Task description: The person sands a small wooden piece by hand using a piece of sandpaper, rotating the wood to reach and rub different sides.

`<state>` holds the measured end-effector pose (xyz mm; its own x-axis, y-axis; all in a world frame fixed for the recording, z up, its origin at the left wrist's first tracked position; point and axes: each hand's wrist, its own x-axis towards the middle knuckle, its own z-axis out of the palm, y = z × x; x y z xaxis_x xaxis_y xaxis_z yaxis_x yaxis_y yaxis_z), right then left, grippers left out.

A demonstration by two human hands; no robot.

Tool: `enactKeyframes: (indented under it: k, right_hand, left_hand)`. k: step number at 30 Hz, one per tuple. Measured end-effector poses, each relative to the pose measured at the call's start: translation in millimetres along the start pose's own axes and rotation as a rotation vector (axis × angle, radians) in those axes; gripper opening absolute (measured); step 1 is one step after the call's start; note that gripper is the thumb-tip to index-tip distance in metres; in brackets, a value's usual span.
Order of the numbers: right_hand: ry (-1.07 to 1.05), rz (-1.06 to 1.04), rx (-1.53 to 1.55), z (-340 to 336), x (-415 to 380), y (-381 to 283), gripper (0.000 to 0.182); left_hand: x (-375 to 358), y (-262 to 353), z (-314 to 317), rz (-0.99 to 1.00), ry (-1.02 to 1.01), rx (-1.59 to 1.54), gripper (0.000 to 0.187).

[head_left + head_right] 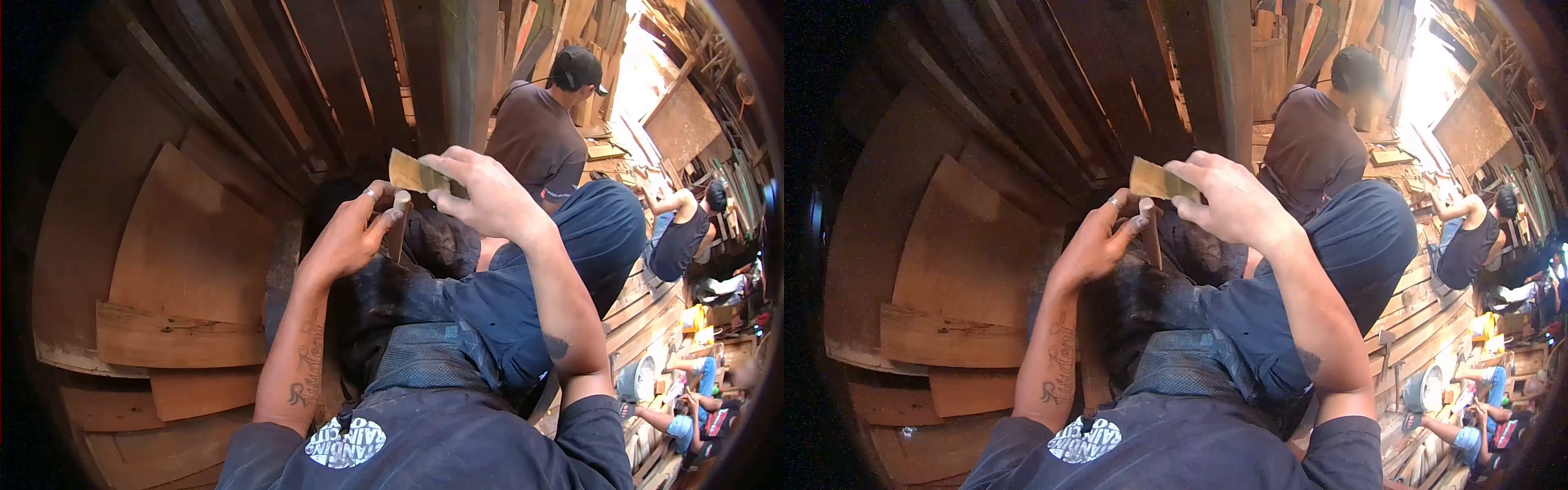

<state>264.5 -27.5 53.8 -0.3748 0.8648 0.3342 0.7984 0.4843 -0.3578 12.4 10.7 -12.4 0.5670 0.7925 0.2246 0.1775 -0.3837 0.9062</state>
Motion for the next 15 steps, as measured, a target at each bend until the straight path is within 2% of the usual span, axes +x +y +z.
enactKeyframes:
  k: [3,5,8,12,14,15]
  right_hand:
    - [-0.010,-0.057,0.302,-9,6,-25,0.049]
    - [-0.057,-0.037,0.179,-1,5,-20,0.049]
    - [-0.047,0.056,-0.066,8,-1,7,0.048]
    - [-0.030,-0.029,0.284,-10,6,-22,0.050]
    - [-0.098,-0.040,0.216,-5,5,-19,0.049]
    - [-0.125,-0.043,0.180,-2,4,-16,0.049]
  left_hand:
    - [-2,7,-1,-0.072,-0.033,-0.001,0.030]
    - [-2,1,-4,-0.099,-0.069,0.089,0.030]
    - [-1,-4,-2,0.074,-0.015,0.059,0.032]
    - [0,4,0,-0.085,-0.067,-0.009,0.033]
    - [-2,5,-4,-0.158,-0.127,0.059,0.035]
    - [-3,2,-4,-0.092,-0.088,0.045,0.034]
